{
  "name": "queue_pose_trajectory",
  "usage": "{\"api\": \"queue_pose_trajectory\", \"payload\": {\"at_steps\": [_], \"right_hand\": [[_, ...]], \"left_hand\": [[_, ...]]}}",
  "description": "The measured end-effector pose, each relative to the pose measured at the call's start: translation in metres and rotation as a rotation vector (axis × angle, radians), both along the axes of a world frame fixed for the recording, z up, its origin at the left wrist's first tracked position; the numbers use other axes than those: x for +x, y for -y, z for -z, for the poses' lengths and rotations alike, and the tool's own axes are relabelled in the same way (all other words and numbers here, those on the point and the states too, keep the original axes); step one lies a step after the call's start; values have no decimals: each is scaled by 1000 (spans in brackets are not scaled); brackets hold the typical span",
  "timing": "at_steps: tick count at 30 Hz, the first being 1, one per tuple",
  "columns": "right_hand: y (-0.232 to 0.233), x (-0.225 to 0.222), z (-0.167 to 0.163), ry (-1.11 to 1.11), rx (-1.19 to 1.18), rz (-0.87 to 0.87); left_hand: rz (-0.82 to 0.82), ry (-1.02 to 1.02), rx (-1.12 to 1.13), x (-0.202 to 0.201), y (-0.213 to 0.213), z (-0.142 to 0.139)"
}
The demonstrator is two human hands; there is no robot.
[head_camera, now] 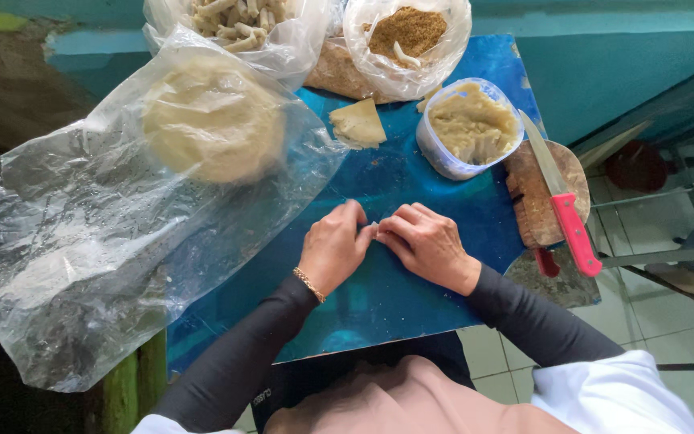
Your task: The person sits at a small blue table and folds filled pastry wrappers by hand. They take a triangular wrapper, spoon filling from a plastic container onto it, then pinch and fold the wrapper closed, repeating the process with more wrappers.
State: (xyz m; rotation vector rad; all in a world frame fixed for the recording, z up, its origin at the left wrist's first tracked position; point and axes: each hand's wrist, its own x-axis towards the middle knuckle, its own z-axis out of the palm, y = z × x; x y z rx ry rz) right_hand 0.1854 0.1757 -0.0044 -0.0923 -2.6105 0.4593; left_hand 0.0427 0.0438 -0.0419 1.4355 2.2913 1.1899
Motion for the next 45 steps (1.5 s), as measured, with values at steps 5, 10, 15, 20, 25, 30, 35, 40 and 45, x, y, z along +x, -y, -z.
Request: {"api": "queue_pose_trajectory", "payload": {"at_steps": [5,10,15,20,25,30,35,40,45], "right_hand": [[-1,-1,1,-17,97,6],[2,4,0,-89,242,29],[-4,0,4,-37,211,24],[-2,-4,1,-97,201,25],[6,-15,-11,-53,12,-27],[-34,-67,-40,-115,47,-84],[-67,-208,-112,-491,551,14],[-72,-243,-112,-390,296,72],[-84,-162,-16,41,240,14]], "left_hand": [[121,-49,141,-1,10,-1],[170,-152,156,-5,5,0],[135,-82,152,-4,1,2],[106,-118,88,-5,-1,9],[-23,-24,127,-5,-8,15],[-66,571,161,-25,-3,13],[7,637,205,-31,9,13],[3,641,246,-34,13,14],[-32,612,260,-36,13,10]]}}
